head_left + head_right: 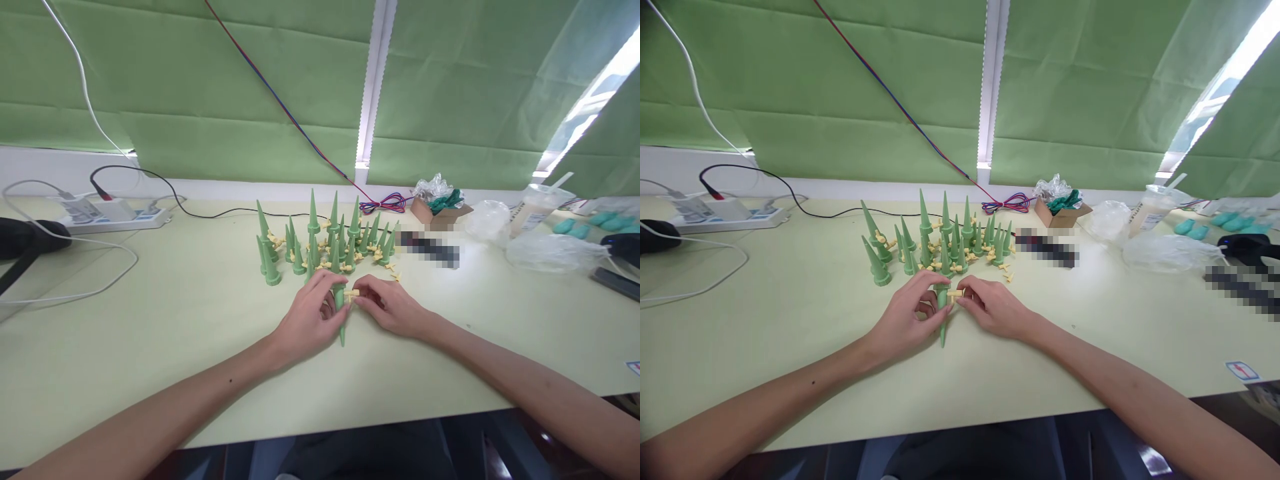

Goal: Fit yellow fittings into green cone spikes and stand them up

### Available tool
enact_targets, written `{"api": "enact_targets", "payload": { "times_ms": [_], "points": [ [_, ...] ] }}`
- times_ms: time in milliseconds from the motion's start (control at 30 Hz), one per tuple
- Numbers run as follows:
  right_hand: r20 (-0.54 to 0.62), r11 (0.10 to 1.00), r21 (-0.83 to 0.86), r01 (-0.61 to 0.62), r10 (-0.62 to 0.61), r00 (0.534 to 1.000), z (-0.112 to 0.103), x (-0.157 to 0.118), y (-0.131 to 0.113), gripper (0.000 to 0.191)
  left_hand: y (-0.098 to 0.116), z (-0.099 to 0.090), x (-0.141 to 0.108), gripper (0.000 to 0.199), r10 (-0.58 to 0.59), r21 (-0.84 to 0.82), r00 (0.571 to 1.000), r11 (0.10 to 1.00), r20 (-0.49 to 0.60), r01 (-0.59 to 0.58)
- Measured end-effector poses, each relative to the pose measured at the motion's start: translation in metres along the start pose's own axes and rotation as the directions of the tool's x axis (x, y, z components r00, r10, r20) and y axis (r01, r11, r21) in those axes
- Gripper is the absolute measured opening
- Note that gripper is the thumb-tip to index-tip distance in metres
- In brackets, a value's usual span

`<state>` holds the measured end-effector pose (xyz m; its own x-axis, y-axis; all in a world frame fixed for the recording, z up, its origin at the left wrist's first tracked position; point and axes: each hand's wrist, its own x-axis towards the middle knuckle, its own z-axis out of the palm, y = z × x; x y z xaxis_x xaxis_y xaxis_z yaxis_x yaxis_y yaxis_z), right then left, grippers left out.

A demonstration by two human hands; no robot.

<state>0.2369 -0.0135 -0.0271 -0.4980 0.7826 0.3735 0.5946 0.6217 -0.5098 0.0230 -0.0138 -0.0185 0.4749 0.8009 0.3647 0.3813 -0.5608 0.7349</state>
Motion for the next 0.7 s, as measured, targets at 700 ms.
{"api": "enact_targets", "payload": {
  "times_ms": [700],
  "points": [
    [0.020,0.993,-0.093,0.074,-0.072,0.997,0.0024,0.0007,0.0052,0.030,0.0004,0.0012,-0.0001,0.025,0.027,-0.016,0.999,1.000,0.028,-0.026]
  ]
}}
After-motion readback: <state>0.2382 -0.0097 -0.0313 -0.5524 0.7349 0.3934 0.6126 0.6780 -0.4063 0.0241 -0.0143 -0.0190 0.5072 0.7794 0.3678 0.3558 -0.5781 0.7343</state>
